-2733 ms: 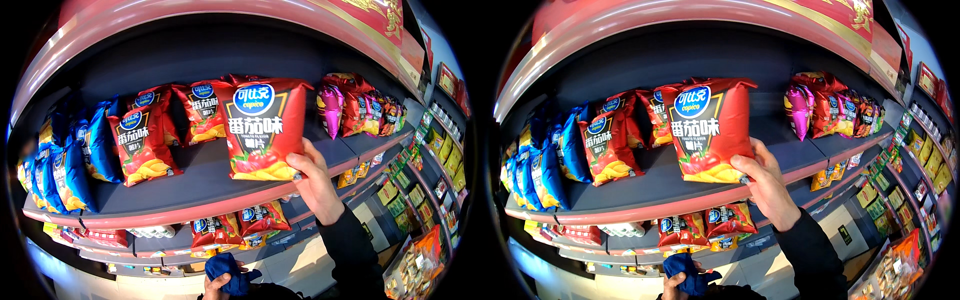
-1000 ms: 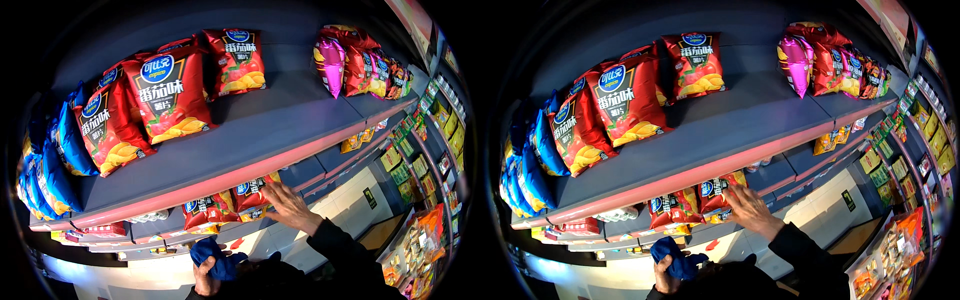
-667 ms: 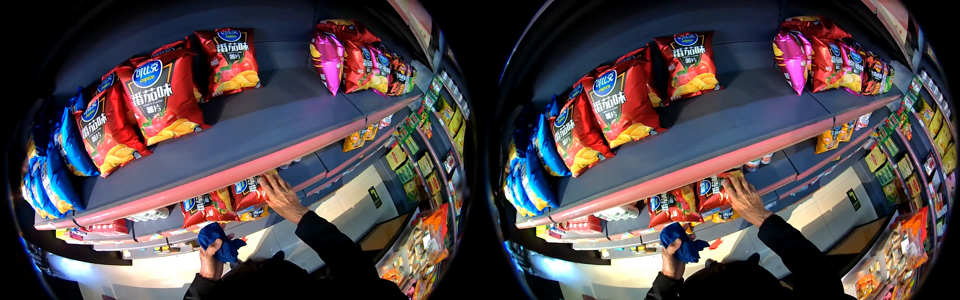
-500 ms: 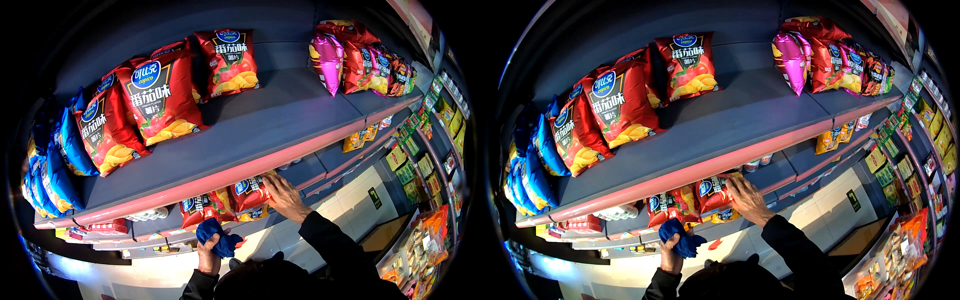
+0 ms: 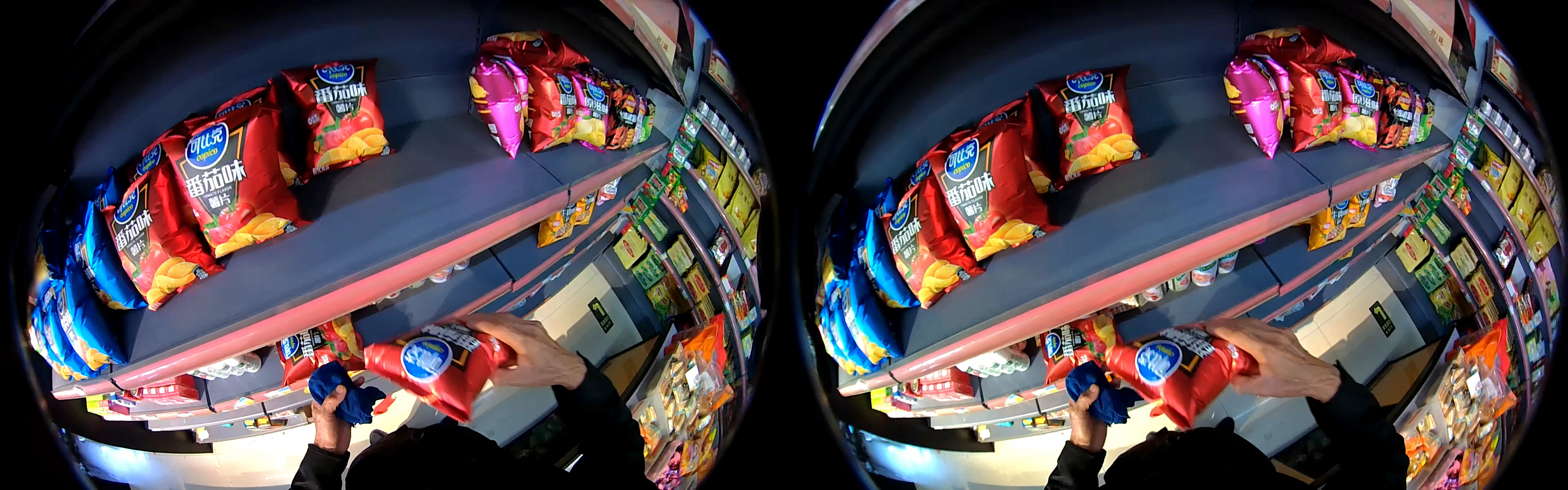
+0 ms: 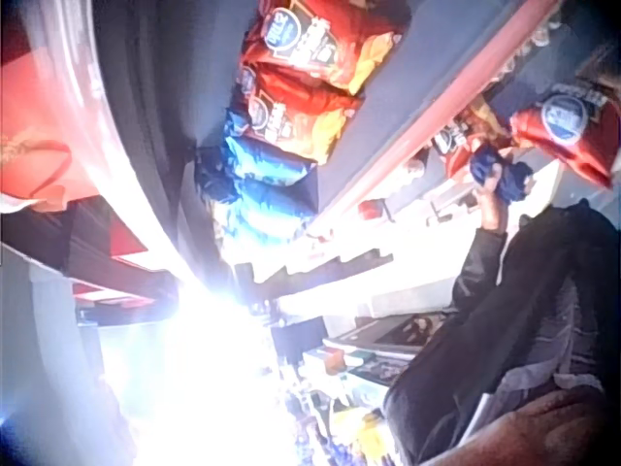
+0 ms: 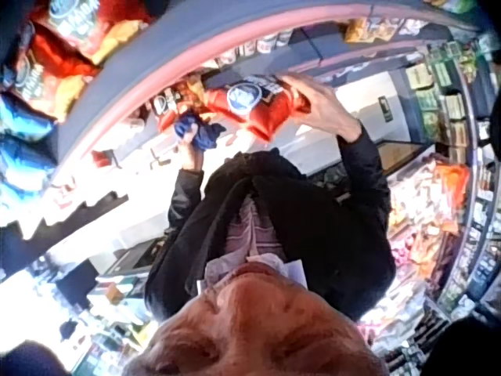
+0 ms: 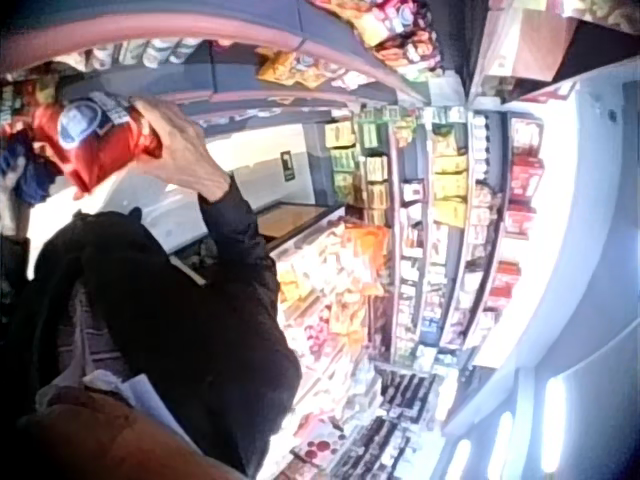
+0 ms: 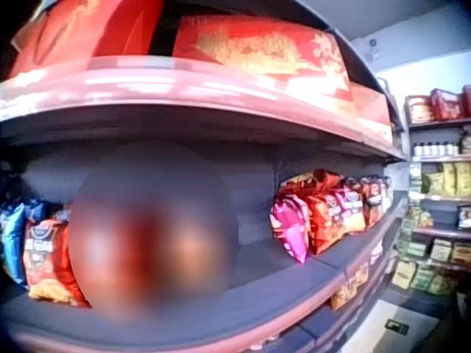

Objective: The person wipes a store shelf with a blue cloth and then restocks it with various bags of chips. They pick up individual bags, wipe the shelf surface, and place the bags back in neat rows.

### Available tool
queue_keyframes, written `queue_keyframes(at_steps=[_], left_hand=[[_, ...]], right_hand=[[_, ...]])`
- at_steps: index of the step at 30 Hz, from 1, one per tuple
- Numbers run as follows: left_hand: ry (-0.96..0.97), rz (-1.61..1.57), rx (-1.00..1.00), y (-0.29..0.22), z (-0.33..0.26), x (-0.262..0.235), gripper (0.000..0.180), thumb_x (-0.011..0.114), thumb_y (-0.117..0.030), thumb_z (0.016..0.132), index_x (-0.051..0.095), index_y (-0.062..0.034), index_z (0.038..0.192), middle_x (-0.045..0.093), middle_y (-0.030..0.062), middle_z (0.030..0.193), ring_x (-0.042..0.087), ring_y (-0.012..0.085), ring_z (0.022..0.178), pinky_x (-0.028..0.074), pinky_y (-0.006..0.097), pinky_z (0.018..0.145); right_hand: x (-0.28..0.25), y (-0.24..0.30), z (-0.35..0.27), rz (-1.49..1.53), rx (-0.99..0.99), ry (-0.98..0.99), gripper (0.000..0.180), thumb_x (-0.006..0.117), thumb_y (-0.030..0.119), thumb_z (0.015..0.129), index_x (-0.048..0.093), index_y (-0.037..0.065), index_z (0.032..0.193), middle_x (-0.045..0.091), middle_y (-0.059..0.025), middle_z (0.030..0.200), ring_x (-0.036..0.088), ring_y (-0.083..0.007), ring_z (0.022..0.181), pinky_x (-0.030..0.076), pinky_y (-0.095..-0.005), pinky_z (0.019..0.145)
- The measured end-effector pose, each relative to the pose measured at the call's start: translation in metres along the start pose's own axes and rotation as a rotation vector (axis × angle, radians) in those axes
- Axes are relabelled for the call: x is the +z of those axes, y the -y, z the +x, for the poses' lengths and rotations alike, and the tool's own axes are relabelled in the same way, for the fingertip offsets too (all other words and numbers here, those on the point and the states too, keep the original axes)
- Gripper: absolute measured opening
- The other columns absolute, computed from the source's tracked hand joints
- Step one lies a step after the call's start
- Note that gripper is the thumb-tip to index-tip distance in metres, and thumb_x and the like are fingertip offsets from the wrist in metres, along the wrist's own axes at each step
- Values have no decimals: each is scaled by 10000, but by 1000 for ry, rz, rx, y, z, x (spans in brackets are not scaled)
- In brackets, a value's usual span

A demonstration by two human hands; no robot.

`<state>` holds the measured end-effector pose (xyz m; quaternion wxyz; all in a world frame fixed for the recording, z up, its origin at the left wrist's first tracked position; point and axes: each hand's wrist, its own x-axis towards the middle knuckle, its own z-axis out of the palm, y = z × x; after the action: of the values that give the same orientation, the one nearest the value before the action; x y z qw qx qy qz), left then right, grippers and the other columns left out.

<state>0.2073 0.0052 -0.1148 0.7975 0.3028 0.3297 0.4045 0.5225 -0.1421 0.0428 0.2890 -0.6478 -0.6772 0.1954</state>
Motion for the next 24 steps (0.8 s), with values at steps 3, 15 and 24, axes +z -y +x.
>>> queue_keyframes(at_steps=[3, 15, 24], left_hand=[[19, -26, 13, 0, 1, 2, 667, 731, -142, 858, 444, -22, 1449, 593, 134, 1331, 649, 358, 1163, 582, 490, 932], [21, -67, 0, 0, -18, -6, 660, 702, -113, 854, 433, -30, 1451, 596, 183, 1354, 652, 385, 1109, 571, 542, 949], [-23, -8, 26, -5, -29, -17, 651, 760, -181, 845, 474, -22, 1409, 610, 159, 1328, 657, 323, 1090, 565, 511, 937]], right_hand=[[-27, 14, -14, 123, -131, -37, 799, 850, 136, 726, 532, 43, 1453, 590, -166, 1455, 598, -352, 1306, 497, -429, 1077], [-71, 66, 60, -370, -490, -586, 829, 847, 58, 629, 551, 16, 1402, 608, -179, 1416, 594, -396, 1285, 494, -459, 1071], [-66, 58, 89, -637, -490, -654, 809, 805, 38, 648, 550, 44, 1416, 577, -137, 1432, 573, -374, 1280, 510, -467, 1045]])
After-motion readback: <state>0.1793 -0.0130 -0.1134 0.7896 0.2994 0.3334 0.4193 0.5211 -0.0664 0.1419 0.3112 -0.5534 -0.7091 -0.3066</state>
